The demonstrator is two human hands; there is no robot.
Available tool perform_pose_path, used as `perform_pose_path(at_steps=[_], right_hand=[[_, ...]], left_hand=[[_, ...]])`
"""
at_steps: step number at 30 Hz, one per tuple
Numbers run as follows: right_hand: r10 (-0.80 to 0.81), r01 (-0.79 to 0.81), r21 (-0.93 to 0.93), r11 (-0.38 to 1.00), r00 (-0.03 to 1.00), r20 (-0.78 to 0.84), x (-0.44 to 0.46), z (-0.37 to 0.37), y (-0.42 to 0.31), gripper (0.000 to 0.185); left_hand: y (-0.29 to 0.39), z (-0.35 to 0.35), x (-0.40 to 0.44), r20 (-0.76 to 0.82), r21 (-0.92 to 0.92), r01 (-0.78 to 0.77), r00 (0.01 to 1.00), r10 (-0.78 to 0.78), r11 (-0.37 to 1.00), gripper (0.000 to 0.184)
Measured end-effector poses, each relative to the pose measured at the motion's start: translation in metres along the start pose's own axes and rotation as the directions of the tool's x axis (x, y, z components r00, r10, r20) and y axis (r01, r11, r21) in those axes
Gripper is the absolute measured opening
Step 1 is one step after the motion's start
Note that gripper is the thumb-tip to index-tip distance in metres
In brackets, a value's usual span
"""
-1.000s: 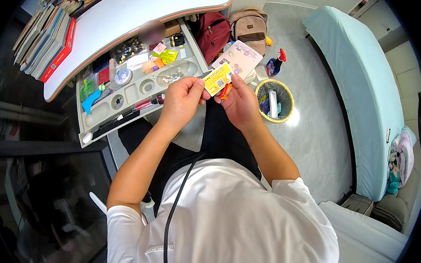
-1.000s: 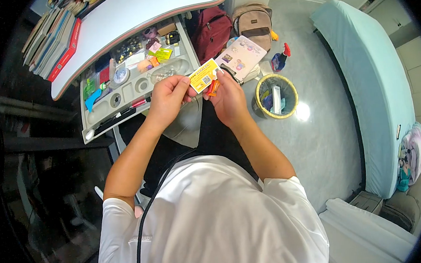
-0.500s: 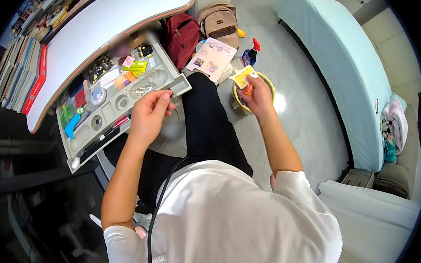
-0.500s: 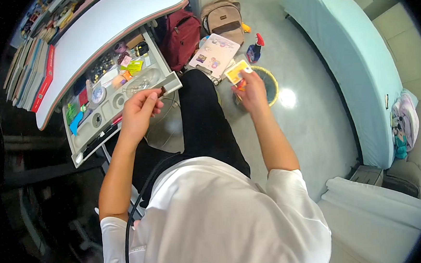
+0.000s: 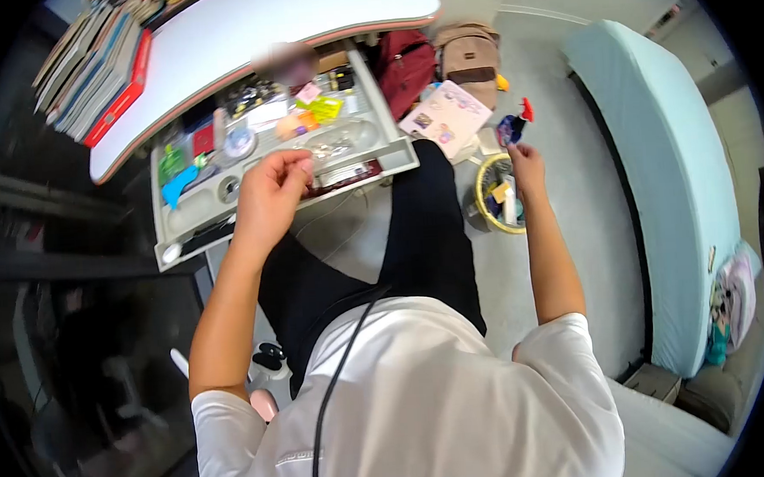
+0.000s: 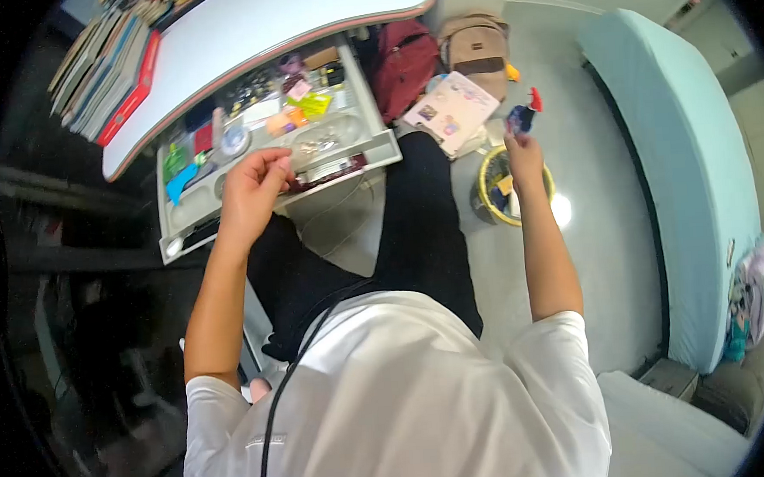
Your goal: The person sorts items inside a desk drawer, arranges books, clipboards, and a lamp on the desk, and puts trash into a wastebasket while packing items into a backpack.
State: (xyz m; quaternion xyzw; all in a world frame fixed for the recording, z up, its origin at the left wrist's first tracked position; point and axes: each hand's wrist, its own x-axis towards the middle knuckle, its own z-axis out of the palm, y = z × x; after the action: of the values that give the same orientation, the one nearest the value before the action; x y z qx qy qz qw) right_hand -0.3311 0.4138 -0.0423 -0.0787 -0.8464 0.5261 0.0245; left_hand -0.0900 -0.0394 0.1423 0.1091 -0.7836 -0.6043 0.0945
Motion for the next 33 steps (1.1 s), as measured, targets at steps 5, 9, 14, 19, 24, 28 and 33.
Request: perform_pose_path(at_steps=[5,9,14,19,24,28,33], right_hand=[[-0.579,0.627,0.072,0.776,0.663,0.475,-0.076,0.071,-0.221,0.032],[-0.718,0.906,0.018,0.423,0.323,0.616,-0.093,0.146,-0.267,0.026],[-0.669,0.97,-0.051,0.236,0.2,0.716,-0.102,0.175,-0.28,0.015],[-0.705,0.967,-0.059,0.248,0.222,0.674,-0.114,0.171,-0.287,0.014],[-0.531,0.955,0.041,0.294,0.127,0.838,-0.137,0.152,-0.308,0.013],[-0.388,0.976,-0.009,0.22,0.096,0.916,-0.156,0.138,-0.299,0.017],[-0.356,0.984,-0.035,0.177,0.097,0.929,-0.175,0.137,-0.296,0.022]], left_hand=[[-0.005,-0.052,0.0,-0.101,0.657,-0.071,0.978,0.181,0.75,0.025],[-0.014,-0.059,-0.01,-0.076,0.713,-0.083,0.978,0.194,0.696,0.027],[-0.015,-0.075,-0.024,-0.137,0.675,-0.064,0.968,0.21,0.735,0.025],[-0.024,-0.11,-0.03,-0.227,0.724,-0.011,0.941,0.252,0.69,0.02],[-0.007,-0.115,-0.046,0.011,0.64,-0.028,1.0,0.027,0.768,0.014],[-0.015,-0.117,-0.06,0.088,0.774,-0.107,0.994,0.061,0.624,0.015],[-0.027,-0.135,-0.069,0.045,0.815,-0.09,0.995,0.093,0.572,0.016]])
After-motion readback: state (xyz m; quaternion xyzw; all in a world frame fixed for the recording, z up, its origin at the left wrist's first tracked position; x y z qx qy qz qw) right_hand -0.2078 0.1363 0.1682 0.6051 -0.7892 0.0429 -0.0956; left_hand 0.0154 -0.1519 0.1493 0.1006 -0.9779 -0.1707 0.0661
